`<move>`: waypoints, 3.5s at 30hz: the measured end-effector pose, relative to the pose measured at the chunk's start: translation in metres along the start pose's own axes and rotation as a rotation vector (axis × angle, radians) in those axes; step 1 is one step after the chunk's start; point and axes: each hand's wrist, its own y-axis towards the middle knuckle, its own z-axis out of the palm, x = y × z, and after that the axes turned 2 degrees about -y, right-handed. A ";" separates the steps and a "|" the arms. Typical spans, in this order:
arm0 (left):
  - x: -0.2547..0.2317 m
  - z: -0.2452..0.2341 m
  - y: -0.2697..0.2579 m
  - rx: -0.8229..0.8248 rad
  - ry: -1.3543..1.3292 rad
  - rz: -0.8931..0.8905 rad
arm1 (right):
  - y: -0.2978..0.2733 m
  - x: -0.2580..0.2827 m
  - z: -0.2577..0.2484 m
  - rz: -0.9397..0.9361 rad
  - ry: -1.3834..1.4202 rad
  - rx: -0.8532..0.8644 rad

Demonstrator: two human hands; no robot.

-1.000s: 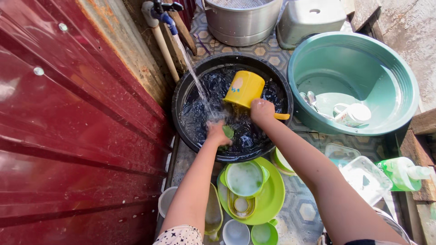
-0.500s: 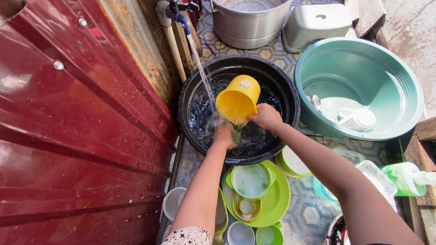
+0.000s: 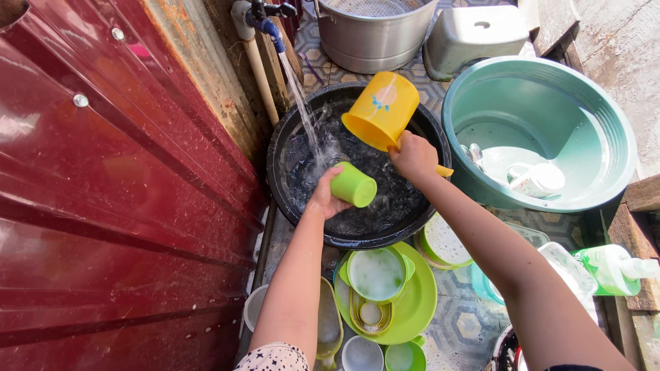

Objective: The person washes various dishes and kitchenware including a pot, a frying pan, plates, and spoons using a sponge and soap, then rinses them with water from a tap over a large basin.

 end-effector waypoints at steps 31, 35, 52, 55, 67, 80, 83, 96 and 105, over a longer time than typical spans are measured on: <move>0.015 0.021 -0.009 -0.385 1.720 0.100 | -0.029 0.013 0.100 0.317 1.173 0.126; 0.012 0.010 -0.004 -0.491 1.374 0.420 | -0.023 0.021 0.074 0.062 0.751 -0.057; 0.001 0.056 -0.011 0.126 -0.206 0.095 | 0.010 -0.003 -0.039 -0.014 0.381 0.314; -0.001 0.085 -0.001 0.249 -0.239 0.142 | -0.003 0.005 -0.099 -0.022 0.673 0.611; 0.037 0.146 0.048 0.031 0.409 0.068 | 0.023 -0.251 -0.172 0.049 0.199 -0.007; 0.032 0.115 0.037 -0.181 0.591 0.080 | 0.018 -0.478 -0.027 0.495 -0.162 0.013; 0.027 0.111 0.028 -0.190 0.637 0.101 | 0.017 -0.471 -0.021 0.596 -0.173 0.118; -0.004 0.093 -0.035 -0.251 0.712 0.228 | 0.033 -0.284 -0.042 0.138 0.296 -0.177; 0.007 0.044 -0.143 -0.241 1.036 0.459 | -0.040 -0.063 0.089 0.947 1.037 0.838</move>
